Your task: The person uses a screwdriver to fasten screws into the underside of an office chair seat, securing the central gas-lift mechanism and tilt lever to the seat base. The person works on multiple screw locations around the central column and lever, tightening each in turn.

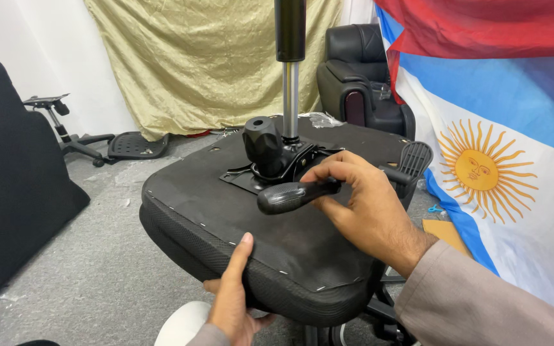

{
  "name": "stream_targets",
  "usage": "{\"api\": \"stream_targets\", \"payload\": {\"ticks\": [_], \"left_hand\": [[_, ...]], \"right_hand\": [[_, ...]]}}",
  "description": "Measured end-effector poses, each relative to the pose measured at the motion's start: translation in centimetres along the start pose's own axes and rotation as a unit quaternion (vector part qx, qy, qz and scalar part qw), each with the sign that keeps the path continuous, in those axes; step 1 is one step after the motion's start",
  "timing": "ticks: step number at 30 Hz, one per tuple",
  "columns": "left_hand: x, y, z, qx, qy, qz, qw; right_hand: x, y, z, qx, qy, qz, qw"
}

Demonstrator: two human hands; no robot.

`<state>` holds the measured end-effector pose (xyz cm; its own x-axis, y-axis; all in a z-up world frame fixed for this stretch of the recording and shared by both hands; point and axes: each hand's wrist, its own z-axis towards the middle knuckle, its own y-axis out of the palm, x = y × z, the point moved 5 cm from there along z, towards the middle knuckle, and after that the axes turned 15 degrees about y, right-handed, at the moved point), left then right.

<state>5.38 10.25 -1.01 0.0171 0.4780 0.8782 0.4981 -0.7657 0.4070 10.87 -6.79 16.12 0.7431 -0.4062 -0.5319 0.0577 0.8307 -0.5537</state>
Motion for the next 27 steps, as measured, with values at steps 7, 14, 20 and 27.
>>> {"api": "stream_targets", "payload": {"ticks": [7, 14, 20, 27], "left_hand": [[-2.7, 0.6, -0.1, 0.008, 0.039, -0.045, 0.998], [-3.9, -0.9, 0.8, 0.102, 0.030, -0.020, 0.994], [-3.3, -0.7, 0.6, 0.043, 0.025, -0.007, 0.999], [-3.4, 0.8, -0.4, 0.016, 0.008, -0.032, 0.999]], "right_hand": [[2.8, 0.2, -1.7, -0.005, 0.099, -0.034, 0.994], [5.7, -0.1, -2.2, 0.025, 0.186, -0.009, 0.982], [6.7, -0.6, -3.2, 0.070, 0.200, -0.008, 0.977], [7.3, -1.7, -3.5, 0.103, 0.243, -0.035, 0.964]]}}
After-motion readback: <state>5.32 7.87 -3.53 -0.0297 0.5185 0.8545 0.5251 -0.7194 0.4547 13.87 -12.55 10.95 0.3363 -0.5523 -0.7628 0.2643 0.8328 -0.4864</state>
